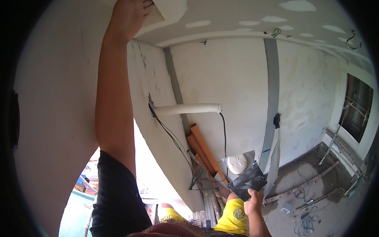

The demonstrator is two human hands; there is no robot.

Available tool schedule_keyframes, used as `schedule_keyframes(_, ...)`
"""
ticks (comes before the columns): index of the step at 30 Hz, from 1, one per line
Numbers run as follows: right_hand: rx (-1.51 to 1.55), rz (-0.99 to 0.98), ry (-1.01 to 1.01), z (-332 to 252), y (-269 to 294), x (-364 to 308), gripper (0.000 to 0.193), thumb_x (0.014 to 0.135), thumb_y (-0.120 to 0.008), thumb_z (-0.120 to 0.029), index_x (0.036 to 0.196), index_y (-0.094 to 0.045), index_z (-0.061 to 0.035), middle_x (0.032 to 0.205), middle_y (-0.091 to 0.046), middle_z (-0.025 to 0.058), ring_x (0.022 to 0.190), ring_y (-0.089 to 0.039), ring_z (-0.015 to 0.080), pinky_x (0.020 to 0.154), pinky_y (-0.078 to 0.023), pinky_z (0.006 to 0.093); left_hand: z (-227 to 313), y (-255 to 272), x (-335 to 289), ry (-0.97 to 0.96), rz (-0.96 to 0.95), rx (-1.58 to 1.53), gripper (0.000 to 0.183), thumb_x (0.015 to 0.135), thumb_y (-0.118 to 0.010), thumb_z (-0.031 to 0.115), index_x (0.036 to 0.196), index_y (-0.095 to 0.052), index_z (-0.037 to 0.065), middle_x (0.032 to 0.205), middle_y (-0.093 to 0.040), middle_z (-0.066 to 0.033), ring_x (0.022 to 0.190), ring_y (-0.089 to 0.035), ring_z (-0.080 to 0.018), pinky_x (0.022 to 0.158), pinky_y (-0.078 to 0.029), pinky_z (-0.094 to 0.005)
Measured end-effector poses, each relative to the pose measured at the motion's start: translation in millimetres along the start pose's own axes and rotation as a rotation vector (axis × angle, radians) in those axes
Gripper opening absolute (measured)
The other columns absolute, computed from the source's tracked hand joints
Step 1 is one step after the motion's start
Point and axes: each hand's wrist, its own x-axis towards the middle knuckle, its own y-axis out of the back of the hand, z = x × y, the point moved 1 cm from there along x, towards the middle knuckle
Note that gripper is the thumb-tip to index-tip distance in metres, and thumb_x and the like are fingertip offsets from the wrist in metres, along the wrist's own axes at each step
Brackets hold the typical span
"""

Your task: The person applies plaster to a ceiling using a trowel and a hawk. They repeatedly scoop plaster from the hawk and spread it onto the ceiling surface, smoothing the material with the trowel. The person works on a scaffolding platform in a room under construction.

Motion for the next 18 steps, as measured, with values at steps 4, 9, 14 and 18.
schedule_keyframes(4, -0.010, 0.008, 0.009, -8.3, -12.0, -7.0, 0.037, 0.080, -0.067, -0.015, 0.114, -0.063, -0.0018, 0.106, -0.065, 0.0083, 0.099, -0.065, 0.0231, 0.093, -0.054, 0.0391, -3.0, -5.1, 6.4, 0.029, 0.069, -0.017, 0.100, 0.105, -0.023, 0.064, 0.149, -0.011, -0.025, 0.161, -0.016, -0.0391, 0.154, -0.017, -0.0420, 0.127, -0.006, -0.0474)
schedule_keyframes(9, 0.002, 0.040, -0.031, -3.9, -2.7, -4.4, 0.038, 0.079, -0.068, -0.013, 0.115, -0.061, -0.0037, 0.107, -0.064, 0.0085, 0.100, -0.065, 0.0237, 0.094, -0.054, 0.0408, -11.5, -4.0, 5.8, -0.057, -0.008, -0.028, 0.102, 0.104, -0.024, 0.066, 0.149, -0.015, -0.025, 0.160, -0.019, -0.0393, 0.154, -0.020, -0.0418, 0.127, -0.007, -0.0475)
schedule_keyframes(14, 0.000, 0.118, -0.013, -1.6, -0.7, -6.2, 0.038, 0.080, -0.067, -0.013, 0.116, -0.060, -0.0038, 0.107, -0.063, 0.0090, 0.100, -0.064, 0.0241, 0.094, -0.054, 0.0414, -20.3, 2.3, 14.1, -0.035, 0.018, -0.100, 0.100, 0.105, -0.022, 0.066, 0.149, -0.019, -0.024, 0.159, -0.024, -0.0378, 0.154, -0.020, -0.0407, 0.127, -0.008, -0.0452)
schedule_keyframes(18, 0.028, 0.136, 0.000, 1.4, -0.4, -6.2, 0.036, 0.080, -0.066, -0.013, 0.115, -0.061, -0.0026, 0.107, -0.064, 0.0091, 0.101, -0.064, 0.0233, 0.094, -0.053, 0.0403, -18.0, 4.2, 8.7, -0.026, 0.014, -0.059, 0.098, 0.105, -0.019, 0.066, 0.150, -0.022, -0.021, 0.161, -0.024, -0.0352, 0.153, -0.024, -0.0395, 0.128, -0.009, -0.0439)
